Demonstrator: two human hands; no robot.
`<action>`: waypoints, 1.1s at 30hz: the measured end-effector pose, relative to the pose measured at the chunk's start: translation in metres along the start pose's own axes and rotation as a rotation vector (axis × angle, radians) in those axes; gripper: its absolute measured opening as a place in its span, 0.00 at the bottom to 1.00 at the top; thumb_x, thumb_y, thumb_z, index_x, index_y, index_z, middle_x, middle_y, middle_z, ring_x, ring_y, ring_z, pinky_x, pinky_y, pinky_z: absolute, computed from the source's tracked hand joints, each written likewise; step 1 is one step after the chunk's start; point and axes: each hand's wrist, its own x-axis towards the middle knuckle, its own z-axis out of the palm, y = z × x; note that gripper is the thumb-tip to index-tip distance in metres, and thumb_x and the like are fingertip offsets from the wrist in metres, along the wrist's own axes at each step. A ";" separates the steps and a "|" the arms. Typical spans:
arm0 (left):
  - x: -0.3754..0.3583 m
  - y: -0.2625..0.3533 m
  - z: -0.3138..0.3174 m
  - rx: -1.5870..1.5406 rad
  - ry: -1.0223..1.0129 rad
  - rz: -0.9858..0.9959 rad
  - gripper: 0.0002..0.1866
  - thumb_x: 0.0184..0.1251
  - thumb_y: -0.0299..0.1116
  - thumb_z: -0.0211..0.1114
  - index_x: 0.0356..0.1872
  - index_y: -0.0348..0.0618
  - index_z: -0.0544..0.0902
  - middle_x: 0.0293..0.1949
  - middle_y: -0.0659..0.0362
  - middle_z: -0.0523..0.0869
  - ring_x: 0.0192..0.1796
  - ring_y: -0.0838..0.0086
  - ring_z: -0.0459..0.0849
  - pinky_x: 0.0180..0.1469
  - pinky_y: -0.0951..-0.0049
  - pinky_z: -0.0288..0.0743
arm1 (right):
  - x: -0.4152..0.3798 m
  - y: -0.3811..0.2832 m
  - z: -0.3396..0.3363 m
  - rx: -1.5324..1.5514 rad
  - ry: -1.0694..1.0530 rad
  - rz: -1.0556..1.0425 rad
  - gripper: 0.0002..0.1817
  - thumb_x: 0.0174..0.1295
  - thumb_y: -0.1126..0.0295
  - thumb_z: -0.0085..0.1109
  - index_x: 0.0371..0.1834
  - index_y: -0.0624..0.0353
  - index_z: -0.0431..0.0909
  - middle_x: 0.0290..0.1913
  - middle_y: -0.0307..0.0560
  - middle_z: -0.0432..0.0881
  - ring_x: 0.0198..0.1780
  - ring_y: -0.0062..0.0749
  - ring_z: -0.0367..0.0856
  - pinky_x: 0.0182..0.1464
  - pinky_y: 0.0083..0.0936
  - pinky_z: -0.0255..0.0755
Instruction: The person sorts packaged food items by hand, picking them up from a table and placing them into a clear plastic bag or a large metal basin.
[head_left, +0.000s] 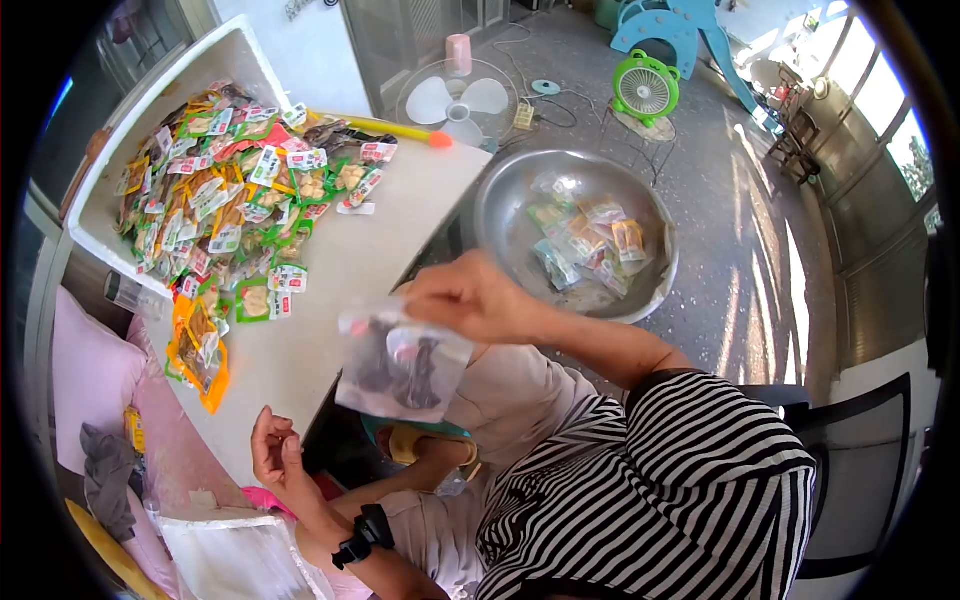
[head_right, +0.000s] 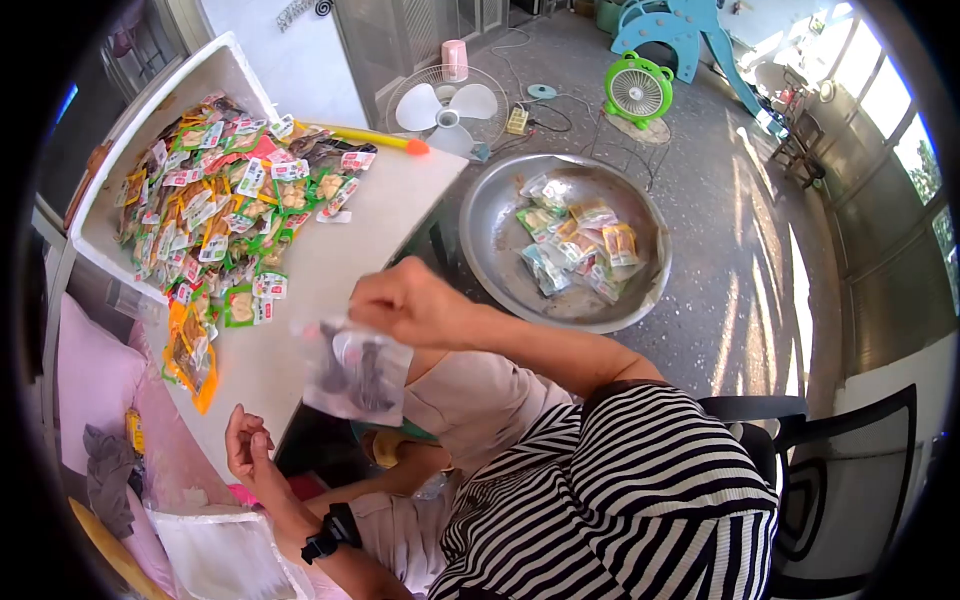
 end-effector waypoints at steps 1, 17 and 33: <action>0.002 -0.014 -0.009 0.010 0.041 0.027 0.22 0.61 0.29 0.65 0.57 0.35 0.77 0.37 0.62 0.78 0.35 0.81 0.72 0.36 0.83 0.65 | -0.008 0.000 -0.026 0.076 0.110 0.176 0.07 0.63 0.72 0.57 0.29 0.62 0.79 0.21 0.33 0.75 0.24 0.12 0.67 0.24 0.18 0.61; 0.005 -0.031 -0.017 0.047 0.120 -0.176 0.15 0.60 0.19 0.65 0.48 0.36 0.81 0.29 0.66 0.77 0.31 0.85 0.72 0.35 0.85 0.68 | -0.349 0.303 -0.304 -0.572 0.737 1.105 0.12 0.57 0.66 0.46 0.30 0.60 0.79 0.23 0.50 0.79 0.20 0.40 0.75 0.23 0.35 0.69; -0.006 0.014 -0.118 0.591 0.642 0.061 0.05 0.60 0.20 0.63 0.36 0.34 0.84 0.26 0.58 0.81 0.27 0.79 0.75 0.30 0.78 0.68 | 0.118 0.062 0.055 0.198 -0.231 0.179 0.12 0.69 0.67 0.51 0.45 0.64 0.79 0.34 0.42 0.84 0.33 0.18 0.79 0.38 0.17 0.75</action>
